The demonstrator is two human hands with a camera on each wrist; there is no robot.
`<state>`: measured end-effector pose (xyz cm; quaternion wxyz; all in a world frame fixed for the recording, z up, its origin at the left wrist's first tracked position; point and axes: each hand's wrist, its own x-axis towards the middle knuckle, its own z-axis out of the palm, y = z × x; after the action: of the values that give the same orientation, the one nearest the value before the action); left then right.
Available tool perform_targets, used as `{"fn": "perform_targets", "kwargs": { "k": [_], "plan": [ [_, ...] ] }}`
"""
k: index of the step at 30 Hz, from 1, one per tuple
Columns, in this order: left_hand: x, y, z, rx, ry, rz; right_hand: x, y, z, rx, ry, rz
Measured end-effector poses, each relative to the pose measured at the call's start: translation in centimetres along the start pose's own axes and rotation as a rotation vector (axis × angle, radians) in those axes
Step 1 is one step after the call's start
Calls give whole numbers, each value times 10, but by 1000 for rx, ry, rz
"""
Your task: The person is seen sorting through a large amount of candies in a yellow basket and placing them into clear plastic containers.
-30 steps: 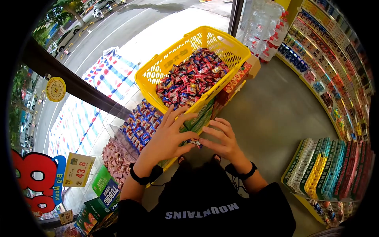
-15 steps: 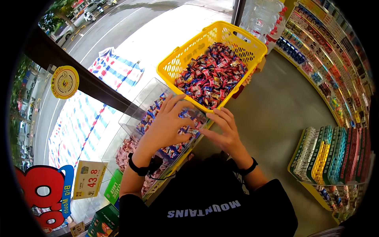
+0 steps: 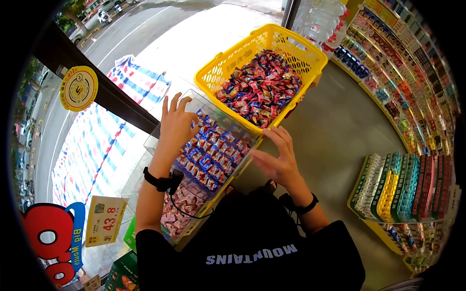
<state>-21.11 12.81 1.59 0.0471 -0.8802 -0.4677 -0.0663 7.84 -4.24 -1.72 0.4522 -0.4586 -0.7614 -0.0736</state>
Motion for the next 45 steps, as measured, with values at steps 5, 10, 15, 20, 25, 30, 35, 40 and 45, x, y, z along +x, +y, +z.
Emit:
{"fn": "perform_targets", "kwargs": {
  "k": [5, 10, 15, 20, 25, 30, 35, 40, 45],
  "plan": [
    [10, -3, 5, 20, -44, -46, -1, 1, -5, -23, 26, 17],
    [29, -2, 12, 33, -42, -31, -2, 1, -7, -23, 16, 39],
    [44, 6, 51, 153, -131, 12, 0, 3, -6, -6, 17, 40],
    [48, 0, 85, 256, -126, 6, -2, 6, -6, 8, 25, 46],
    [45, 1, 108, 355, -56, 57, -5, 14, -7, 19, 40, 51],
    [48, -1, 115, 368, -39, 83, -6, 17, -8, 11, 39, 64],
    [40, 17, 65, 284, -73, 21, -4, 20, -7, 0, 21, 70],
    [28, 37, 13, 90, 181, 33, 4, 23, -1, -11, -23, 79],
    [28, 48, -10, -133, 278, 109, 18, 19, 2, -47, -37, 104]
  ]
}}
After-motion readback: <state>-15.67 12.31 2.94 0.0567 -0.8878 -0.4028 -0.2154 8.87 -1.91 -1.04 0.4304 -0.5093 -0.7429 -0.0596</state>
